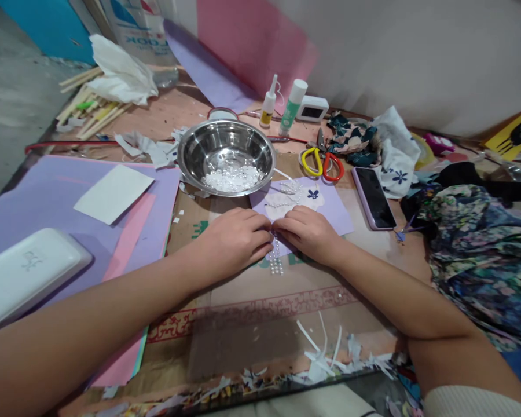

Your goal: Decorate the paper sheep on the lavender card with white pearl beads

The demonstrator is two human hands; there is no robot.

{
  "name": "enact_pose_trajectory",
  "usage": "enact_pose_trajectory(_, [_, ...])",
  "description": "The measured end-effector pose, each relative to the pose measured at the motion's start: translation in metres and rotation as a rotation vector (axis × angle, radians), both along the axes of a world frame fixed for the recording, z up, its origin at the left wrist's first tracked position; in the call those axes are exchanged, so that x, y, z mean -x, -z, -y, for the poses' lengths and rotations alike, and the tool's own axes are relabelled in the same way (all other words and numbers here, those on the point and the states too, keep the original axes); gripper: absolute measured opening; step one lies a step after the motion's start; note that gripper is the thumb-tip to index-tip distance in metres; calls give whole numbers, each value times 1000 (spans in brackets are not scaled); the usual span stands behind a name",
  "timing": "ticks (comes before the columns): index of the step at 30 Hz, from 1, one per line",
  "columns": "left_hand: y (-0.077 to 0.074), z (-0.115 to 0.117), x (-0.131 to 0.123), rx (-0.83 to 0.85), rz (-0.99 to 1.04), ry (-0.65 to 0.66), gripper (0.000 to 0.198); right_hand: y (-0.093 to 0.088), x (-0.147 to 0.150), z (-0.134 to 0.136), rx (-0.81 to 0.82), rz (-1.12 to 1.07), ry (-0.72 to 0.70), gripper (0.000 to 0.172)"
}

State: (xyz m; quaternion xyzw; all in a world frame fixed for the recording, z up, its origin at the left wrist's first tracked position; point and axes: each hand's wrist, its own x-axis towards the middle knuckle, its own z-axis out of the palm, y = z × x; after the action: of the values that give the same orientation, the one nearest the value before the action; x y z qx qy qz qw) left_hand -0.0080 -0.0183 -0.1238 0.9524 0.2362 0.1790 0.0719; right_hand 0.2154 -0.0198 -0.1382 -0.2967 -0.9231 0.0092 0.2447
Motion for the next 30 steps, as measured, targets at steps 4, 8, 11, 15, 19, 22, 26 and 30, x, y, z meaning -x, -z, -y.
enact_pose_trajectory(4, [1, 0, 0, 2, 5, -2, 19, 0, -2, 0, -9, 30, 7, 33])
enact_pose_trajectory(8, [2, -1, 0, 0, 17, 1, 18, 0, -4, 1, -20, 70, 5, 35])
enact_pose_trajectory(11, [2, -1, 0, -2, 23, 3, 18, -1, -5, 1, -42, 84, -9, 35])
enact_pose_trajectory(15, [1, -1, -1, -2, 25, 4, 19, -2, -4, 1, -30, 79, -4, 33])
enact_pose_trajectory(19, [1, -1, -1, -3, 11, 0, 20, -4, -3, 4, 78, -13, 31, 24])
enact_pose_trajectory(22, [1, 0, 0, -7, 11, -6, 19, -7, -4, 6, 147, -97, 26, 18])
enact_pose_trajectory(26, [1, 0, 0, -17, 29, -2, 23, -7, -3, 7, 135, -137, -9, 19])
enact_pose_trajectory(30, [1, -1, -1, -25, 36, 3, 24, -6, -2, 6, 137, -134, -16, 21])
